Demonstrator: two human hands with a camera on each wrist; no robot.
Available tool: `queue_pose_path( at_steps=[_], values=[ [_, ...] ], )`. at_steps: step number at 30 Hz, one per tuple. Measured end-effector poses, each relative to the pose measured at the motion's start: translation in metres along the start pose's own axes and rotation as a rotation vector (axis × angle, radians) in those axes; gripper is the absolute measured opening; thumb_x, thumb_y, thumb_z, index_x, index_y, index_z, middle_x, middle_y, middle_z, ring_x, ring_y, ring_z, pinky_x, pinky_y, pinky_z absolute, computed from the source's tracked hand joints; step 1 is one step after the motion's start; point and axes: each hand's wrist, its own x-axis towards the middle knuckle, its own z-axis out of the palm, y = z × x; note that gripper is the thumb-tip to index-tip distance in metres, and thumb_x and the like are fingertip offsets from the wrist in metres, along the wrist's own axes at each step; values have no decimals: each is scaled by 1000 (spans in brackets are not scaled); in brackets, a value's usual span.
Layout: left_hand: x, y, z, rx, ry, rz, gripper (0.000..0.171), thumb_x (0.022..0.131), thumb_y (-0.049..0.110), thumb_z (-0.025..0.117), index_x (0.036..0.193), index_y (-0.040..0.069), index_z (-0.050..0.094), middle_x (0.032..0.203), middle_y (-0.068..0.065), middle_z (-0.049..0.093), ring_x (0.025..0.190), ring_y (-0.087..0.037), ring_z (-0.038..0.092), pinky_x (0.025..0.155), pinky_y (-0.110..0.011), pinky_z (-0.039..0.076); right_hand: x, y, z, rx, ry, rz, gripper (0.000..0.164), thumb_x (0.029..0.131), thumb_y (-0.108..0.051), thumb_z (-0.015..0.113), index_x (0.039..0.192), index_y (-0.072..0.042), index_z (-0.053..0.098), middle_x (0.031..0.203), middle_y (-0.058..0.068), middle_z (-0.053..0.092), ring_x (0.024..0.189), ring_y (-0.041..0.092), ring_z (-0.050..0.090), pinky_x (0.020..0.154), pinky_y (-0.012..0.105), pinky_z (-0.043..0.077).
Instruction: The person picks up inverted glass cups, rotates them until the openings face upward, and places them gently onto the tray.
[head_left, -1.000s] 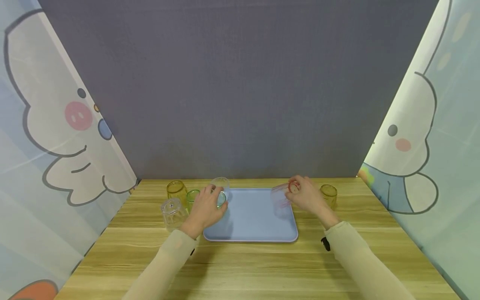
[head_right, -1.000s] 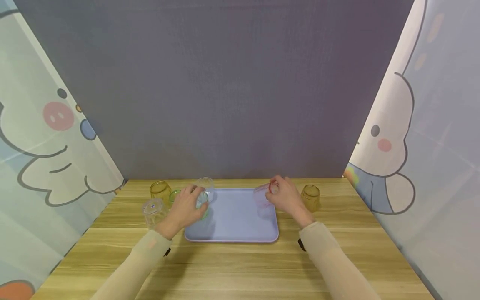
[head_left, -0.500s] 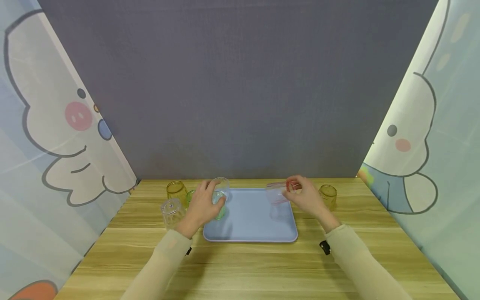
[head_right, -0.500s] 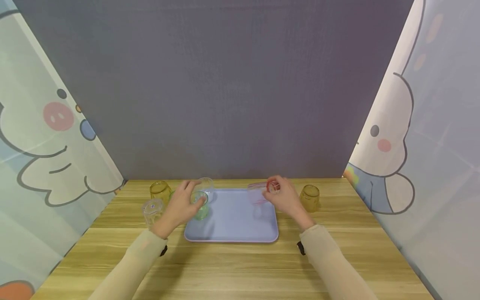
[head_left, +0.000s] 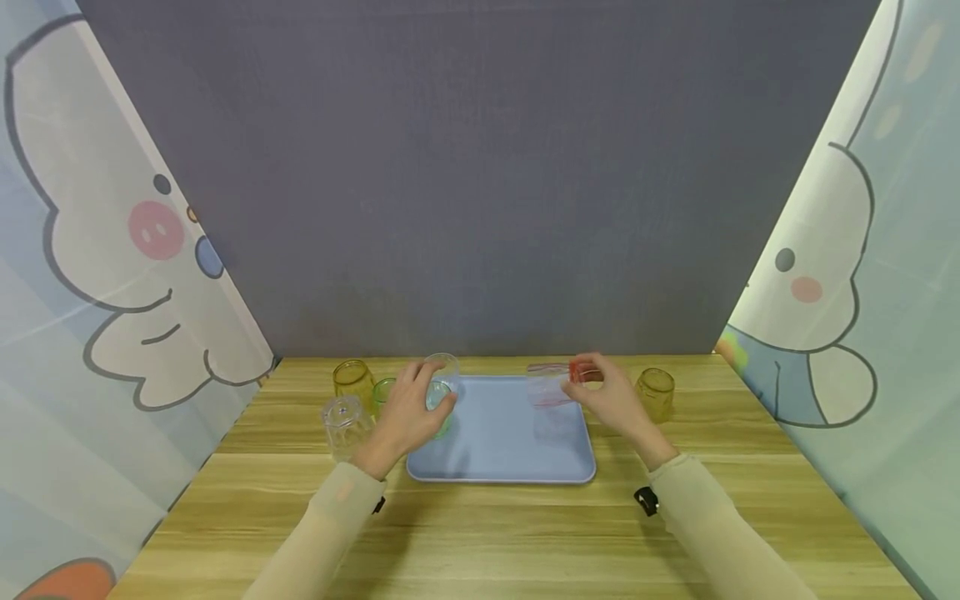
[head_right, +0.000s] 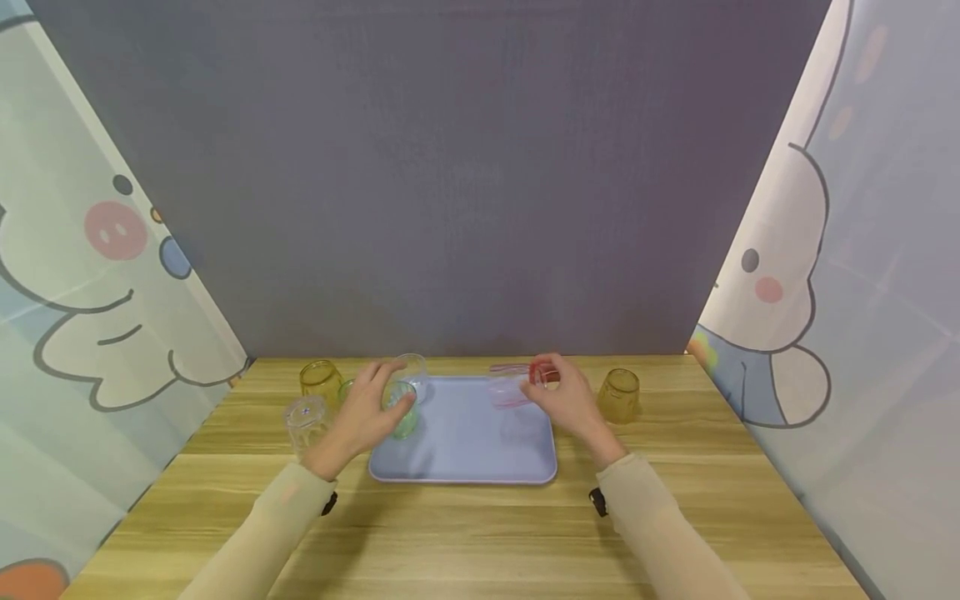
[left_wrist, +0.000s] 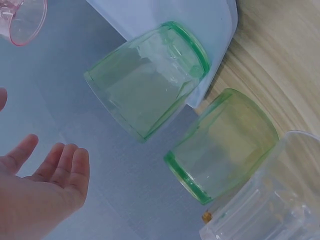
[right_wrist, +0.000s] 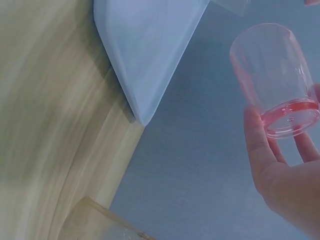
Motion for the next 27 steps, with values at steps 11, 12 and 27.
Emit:
queue_pose_path(
  at_steps=[11,12,27],
  values=[
    [0,3,1,-43,23,40,50,98,30,66,140,7,55,137,-16,54,129,-39,49,103,-57,41,-3,-7,7,119,-7,36,54,93,-24,77,136,1,56,128,22,60,121,42,56,97,50,50],
    [0,4,1,-51,23,42,50,98,30,66,140,7,55,137,-16,54,129,-39,48,104,-57,41,-3,-7,8,123,-8,42,54,93,-24,76,136,1,56,128,22,60,121,42,56,96,49,51],
    [-4,10,2,-150,34,31,51,100,35,63,142,8,53,136,-14,54,122,-35,51,99,-56,44,-7,-15,14,292,-11,76,50,91,-19,77,133,0,58,126,22,58,115,39,60,84,32,58]
  ],
)
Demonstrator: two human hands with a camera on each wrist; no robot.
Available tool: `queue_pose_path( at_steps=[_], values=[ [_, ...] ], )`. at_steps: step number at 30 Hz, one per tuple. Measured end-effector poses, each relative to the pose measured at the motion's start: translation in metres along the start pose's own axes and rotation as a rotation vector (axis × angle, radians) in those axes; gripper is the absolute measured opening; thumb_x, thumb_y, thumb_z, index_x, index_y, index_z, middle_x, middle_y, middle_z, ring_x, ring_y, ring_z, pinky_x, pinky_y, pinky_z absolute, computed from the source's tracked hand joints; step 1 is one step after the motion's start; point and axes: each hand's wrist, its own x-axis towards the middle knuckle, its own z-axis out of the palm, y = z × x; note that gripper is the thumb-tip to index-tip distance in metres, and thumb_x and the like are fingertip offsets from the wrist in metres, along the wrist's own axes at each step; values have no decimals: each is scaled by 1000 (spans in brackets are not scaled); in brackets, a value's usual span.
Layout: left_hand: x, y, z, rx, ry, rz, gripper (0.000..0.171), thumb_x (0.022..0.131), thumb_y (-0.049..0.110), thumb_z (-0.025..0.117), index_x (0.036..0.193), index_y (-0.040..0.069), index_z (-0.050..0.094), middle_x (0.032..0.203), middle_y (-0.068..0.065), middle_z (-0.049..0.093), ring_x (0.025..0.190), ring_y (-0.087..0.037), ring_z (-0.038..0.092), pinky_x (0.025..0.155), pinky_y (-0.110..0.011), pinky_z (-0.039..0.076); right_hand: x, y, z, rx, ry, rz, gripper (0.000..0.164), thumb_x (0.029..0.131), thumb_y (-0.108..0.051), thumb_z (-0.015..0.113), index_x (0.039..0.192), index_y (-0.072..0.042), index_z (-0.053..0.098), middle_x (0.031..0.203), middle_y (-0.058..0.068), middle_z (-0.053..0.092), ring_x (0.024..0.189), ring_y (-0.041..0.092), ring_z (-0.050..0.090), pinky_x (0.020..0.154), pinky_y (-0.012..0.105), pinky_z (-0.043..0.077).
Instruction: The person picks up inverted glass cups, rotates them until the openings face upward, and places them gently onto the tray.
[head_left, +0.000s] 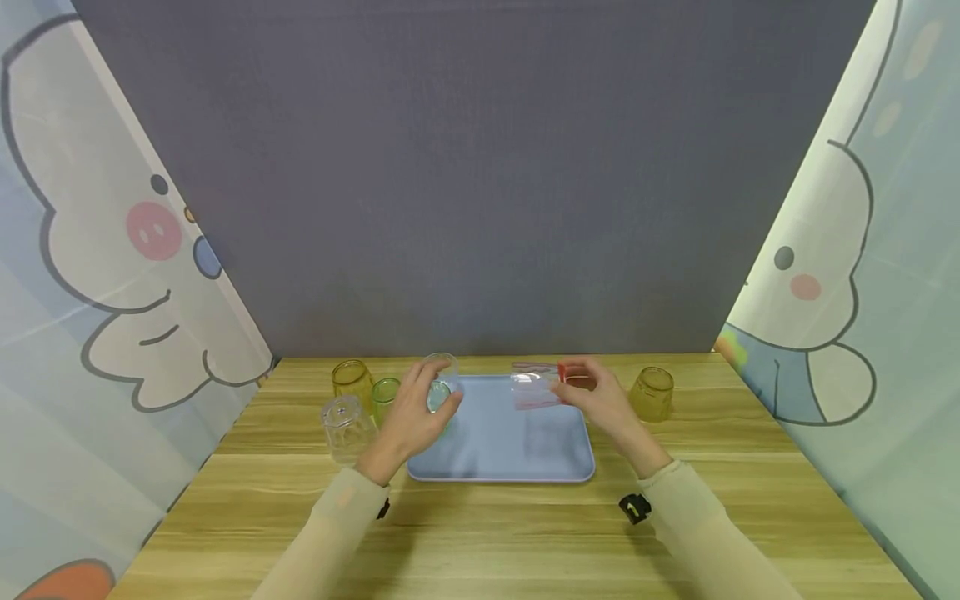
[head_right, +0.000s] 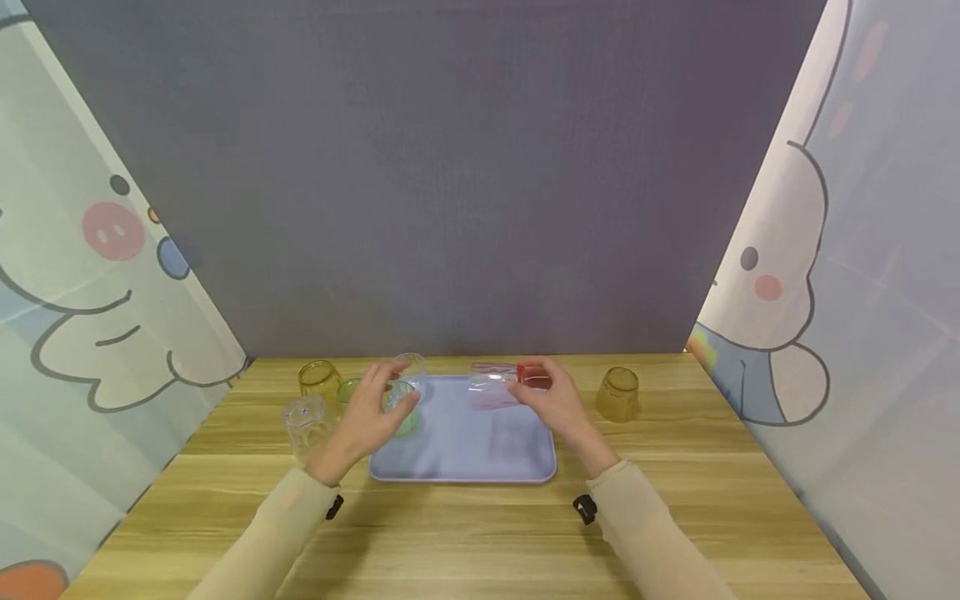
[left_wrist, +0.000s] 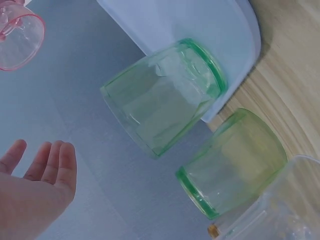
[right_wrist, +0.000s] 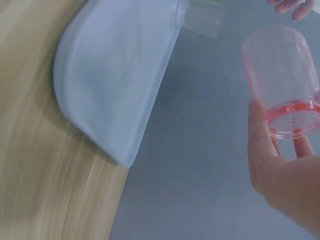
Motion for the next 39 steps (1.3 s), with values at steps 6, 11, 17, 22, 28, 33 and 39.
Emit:
queue_pose_path(
  at_steps=[6,11,17,22,28,33,39],
  values=[
    [0,4,1,-21,21,18,51,99,35,63,141,8,53,137,-13,54,120,-34,52,99,-55,44,-1,-2,2,52,3,-3,49,91,-14,76,133,3,57,126,24,56,113,37,61,84,33,58],
    [-1,8,1,-46,16,15,52,99,36,63,142,9,53,140,-12,52,122,-34,51,98,-57,45,-1,-5,6,90,0,2,50,91,-12,76,134,4,56,128,26,55,112,35,61,84,31,58],
    [-1,11,2,-55,7,39,54,98,38,63,143,10,52,139,-13,53,121,-34,52,96,-54,45,-2,-6,9,115,-7,-14,48,91,-10,75,133,5,56,126,29,55,105,28,63,82,30,58],
    [-1,13,3,-108,-14,41,56,97,38,65,145,11,51,137,-10,52,121,-32,51,97,-51,46,-2,-7,12,144,-18,-28,47,91,-7,74,132,7,56,123,26,56,101,23,64,82,31,59],
    [0,14,4,-174,-39,17,57,97,37,67,145,12,50,137,-8,51,122,-27,50,100,-51,46,-4,-7,14,155,-30,-28,46,92,-6,73,132,7,55,123,26,57,100,21,64,82,31,59],
    [0,16,5,-236,-49,16,56,97,35,67,146,12,49,137,-8,50,121,-27,49,100,-54,44,-6,-8,16,180,-31,-30,45,92,-3,71,132,8,55,122,25,57,100,20,64,82,30,59],
    [0,19,7,-280,-54,17,57,97,33,68,147,11,49,138,-9,50,122,-27,49,100,-55,45,-9,-9,19,226,-47,-39,45,91,-2,70,132,9,54,122,25,57,99,18,64,84,31,58]
  ],
)
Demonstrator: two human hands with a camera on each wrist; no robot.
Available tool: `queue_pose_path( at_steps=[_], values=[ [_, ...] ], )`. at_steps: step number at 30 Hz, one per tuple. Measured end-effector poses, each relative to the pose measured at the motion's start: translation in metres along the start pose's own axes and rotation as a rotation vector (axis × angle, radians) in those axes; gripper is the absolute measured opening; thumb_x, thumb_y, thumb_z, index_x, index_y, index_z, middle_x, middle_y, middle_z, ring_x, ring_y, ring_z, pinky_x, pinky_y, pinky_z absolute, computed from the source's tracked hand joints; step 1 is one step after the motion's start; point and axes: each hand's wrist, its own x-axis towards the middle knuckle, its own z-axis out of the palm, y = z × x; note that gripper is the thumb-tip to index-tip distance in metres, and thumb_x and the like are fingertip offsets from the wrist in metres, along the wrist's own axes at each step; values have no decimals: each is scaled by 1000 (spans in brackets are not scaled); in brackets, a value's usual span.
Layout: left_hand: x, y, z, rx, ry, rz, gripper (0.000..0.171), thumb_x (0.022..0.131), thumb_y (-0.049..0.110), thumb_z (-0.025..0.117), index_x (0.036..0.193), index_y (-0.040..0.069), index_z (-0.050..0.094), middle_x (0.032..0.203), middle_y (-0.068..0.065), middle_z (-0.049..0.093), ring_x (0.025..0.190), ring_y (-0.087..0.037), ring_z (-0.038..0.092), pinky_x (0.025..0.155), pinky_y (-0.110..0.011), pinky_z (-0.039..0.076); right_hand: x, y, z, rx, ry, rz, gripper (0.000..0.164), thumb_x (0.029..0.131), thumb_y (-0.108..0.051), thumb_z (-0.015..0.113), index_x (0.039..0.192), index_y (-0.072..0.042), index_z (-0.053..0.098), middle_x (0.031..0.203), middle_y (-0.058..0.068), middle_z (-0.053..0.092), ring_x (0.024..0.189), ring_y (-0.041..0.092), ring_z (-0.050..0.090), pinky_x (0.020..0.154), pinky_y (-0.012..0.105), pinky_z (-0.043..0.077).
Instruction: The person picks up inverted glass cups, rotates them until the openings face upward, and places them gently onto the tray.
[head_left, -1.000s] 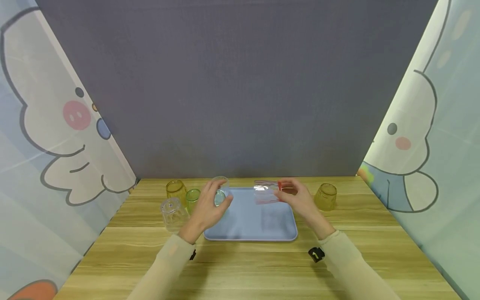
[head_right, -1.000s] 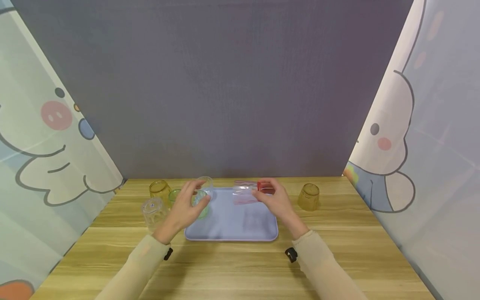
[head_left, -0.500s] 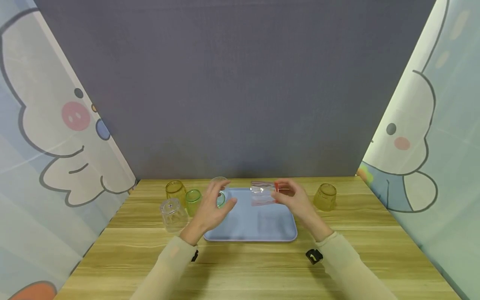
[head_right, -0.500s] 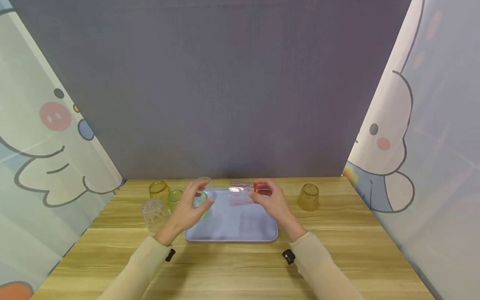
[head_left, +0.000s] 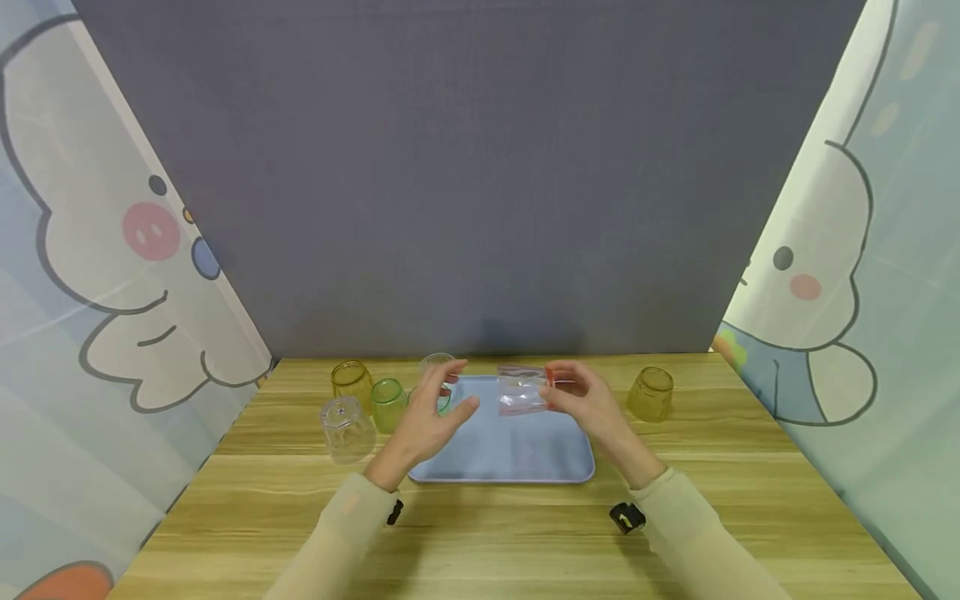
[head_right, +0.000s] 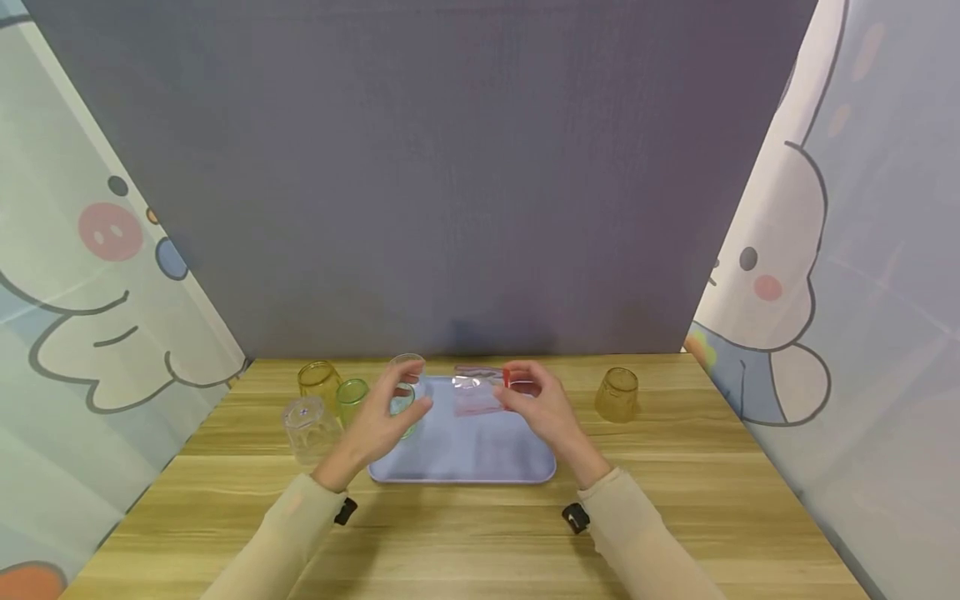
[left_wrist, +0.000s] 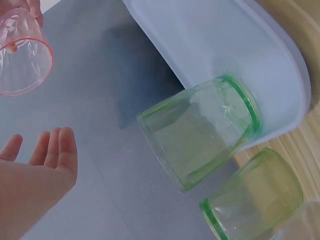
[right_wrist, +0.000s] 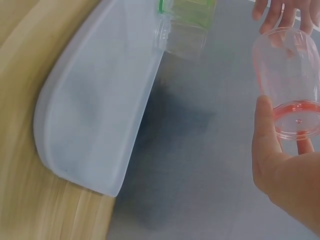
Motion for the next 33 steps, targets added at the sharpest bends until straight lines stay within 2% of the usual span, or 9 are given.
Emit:
queue_pose_path(
  at_steps=[8,13,21,33],
  values=[
    [0,2,4,-56,-1,12,58,96,30,69,147,10,48,140,-10,52,121,-27,51,99,-55,46,-3,-1,2,23,-23,1,46,92,-3,70,132,9,53,123,26,56,100,18,64,84,31,58],
    [0,4,5,-87,-23,-1,59,96,27,70,148,12,47,142,-13,50,123,-26,50,101,-52,46,-4,-2,5,37,-25,1,45,91,-1,70,132,10,53,122,26,57,101,20,63,84,31,58],
    [-1,6,3,-181,-44,-28,57,98,22,68,150,13,44,140,-14,48,126,-29,49,103,-51,45,-5,-6,10,74,-40,-19,46,91,1,69,132,13,51,120,24,56,98,15,65,84,32,58],
    [-3,11,6,-261,-83,-57,60,98,23,67,152,13,41,143,-12,46,128,-30,48,104,-45,45,-7,-4,14,78,-64,-6,46,92,-1,69,133,11,52,123,25,56,101,17,64,84,31,58]
  ],
)
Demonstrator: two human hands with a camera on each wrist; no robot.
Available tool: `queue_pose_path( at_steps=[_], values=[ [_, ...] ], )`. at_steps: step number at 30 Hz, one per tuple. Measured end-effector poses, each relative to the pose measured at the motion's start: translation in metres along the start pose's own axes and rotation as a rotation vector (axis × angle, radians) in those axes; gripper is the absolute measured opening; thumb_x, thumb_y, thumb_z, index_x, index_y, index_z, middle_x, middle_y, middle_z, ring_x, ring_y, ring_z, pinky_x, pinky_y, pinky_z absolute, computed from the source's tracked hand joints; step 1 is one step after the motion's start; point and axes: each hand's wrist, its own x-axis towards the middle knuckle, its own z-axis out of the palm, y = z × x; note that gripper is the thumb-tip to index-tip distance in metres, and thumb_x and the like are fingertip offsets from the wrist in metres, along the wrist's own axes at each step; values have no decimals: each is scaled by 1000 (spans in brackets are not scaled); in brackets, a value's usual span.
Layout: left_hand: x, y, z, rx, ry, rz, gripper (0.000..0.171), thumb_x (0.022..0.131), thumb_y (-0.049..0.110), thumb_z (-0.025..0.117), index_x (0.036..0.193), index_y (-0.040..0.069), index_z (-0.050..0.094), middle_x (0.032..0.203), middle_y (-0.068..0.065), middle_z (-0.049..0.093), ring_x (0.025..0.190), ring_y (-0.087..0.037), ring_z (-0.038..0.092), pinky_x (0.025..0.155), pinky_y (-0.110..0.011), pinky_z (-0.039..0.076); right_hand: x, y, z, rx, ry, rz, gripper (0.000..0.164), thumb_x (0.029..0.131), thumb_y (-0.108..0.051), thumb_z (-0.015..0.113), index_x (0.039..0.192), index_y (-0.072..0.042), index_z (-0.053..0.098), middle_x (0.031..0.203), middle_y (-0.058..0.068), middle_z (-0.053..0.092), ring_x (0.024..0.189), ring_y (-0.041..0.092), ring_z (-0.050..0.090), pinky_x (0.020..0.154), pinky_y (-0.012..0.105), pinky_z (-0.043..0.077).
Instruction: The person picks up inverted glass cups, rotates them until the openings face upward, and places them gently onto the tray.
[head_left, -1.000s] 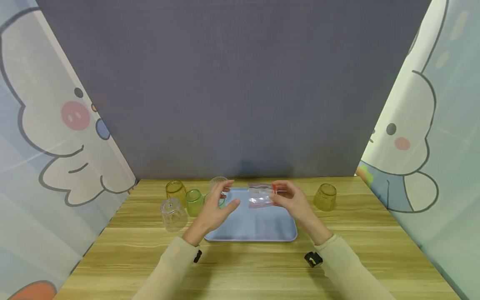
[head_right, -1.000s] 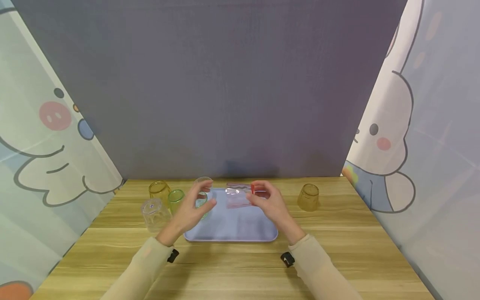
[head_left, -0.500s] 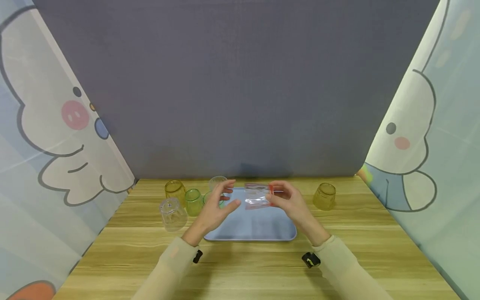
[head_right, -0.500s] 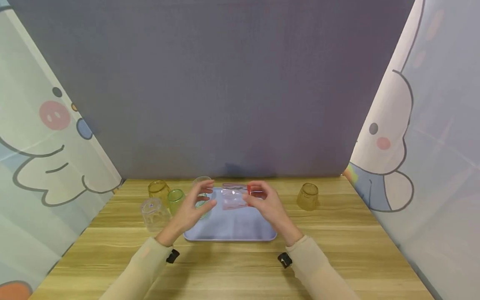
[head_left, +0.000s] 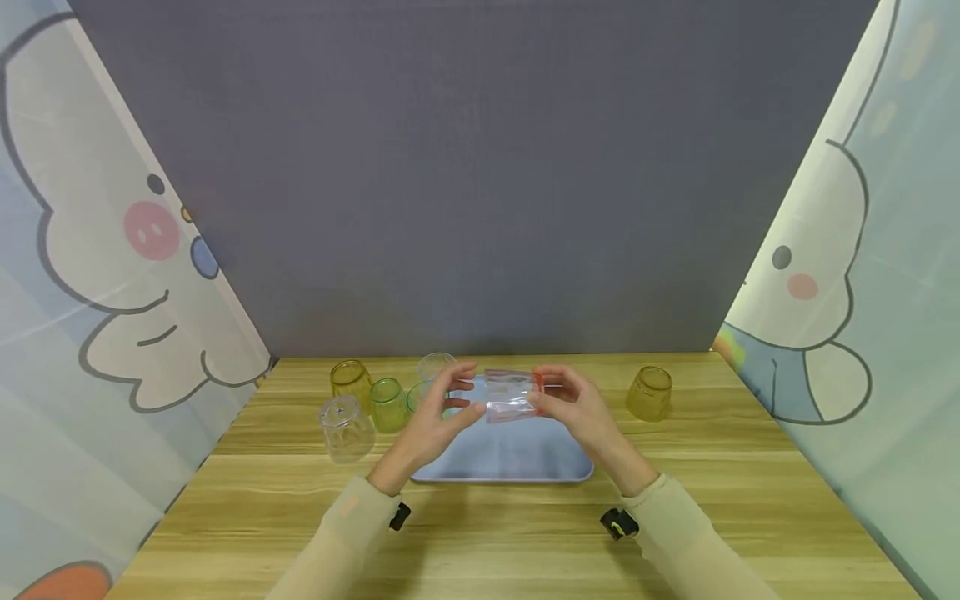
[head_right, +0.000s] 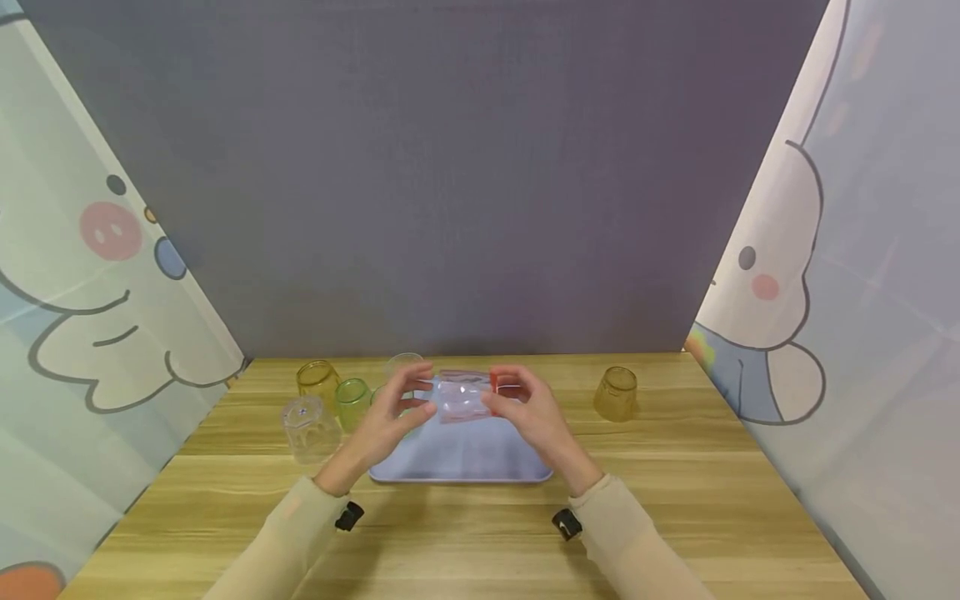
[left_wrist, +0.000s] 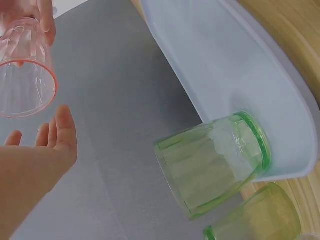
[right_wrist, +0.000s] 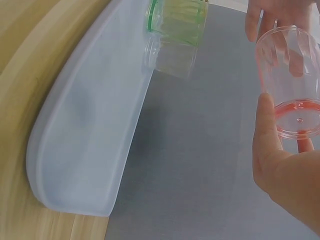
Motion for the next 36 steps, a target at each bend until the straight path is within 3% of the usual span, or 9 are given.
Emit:
queue_pose_path(
  at_steps=[10,18,28,36],
  values=[
    [0,0,2,-39,-48,-18,62,99,26,66,153,12,38,147,-15,44,131,-36,45,105,-52,42,-2,1,2,11,-18,8,47,92,-3,70,134,10,51,124,27,54,102,18,63,85,32,58],
    [0,0,4,-53,-69,-36,61,99,24,67,153,16,38,149,-10,43,132,-28,46,106,-48,43,-2,3,5,8,-19,0,47,92,-3,70,133,11,52,124,29,55,103,20,63,85,32,58],
    [1,-5,7,-98,-79,-34,63,97,19,70,151,13,39,146,-12,43,130,-29,46,106,-47,44,-4,3,7,6,-35,-6,46,93,-4,70,133,11,52,125,29,54,103,21,62,86,32,58],
    [1,-4,6,-139,-94,-77,61,96,17,71,149,13,39,142,-16,44,129,-33,48,102,-47,47,-4,2,7,-4,-48,-6,46,94,-6,70,133,9,52,124,28,55,103,22,63,86,32,58]
  ],
)
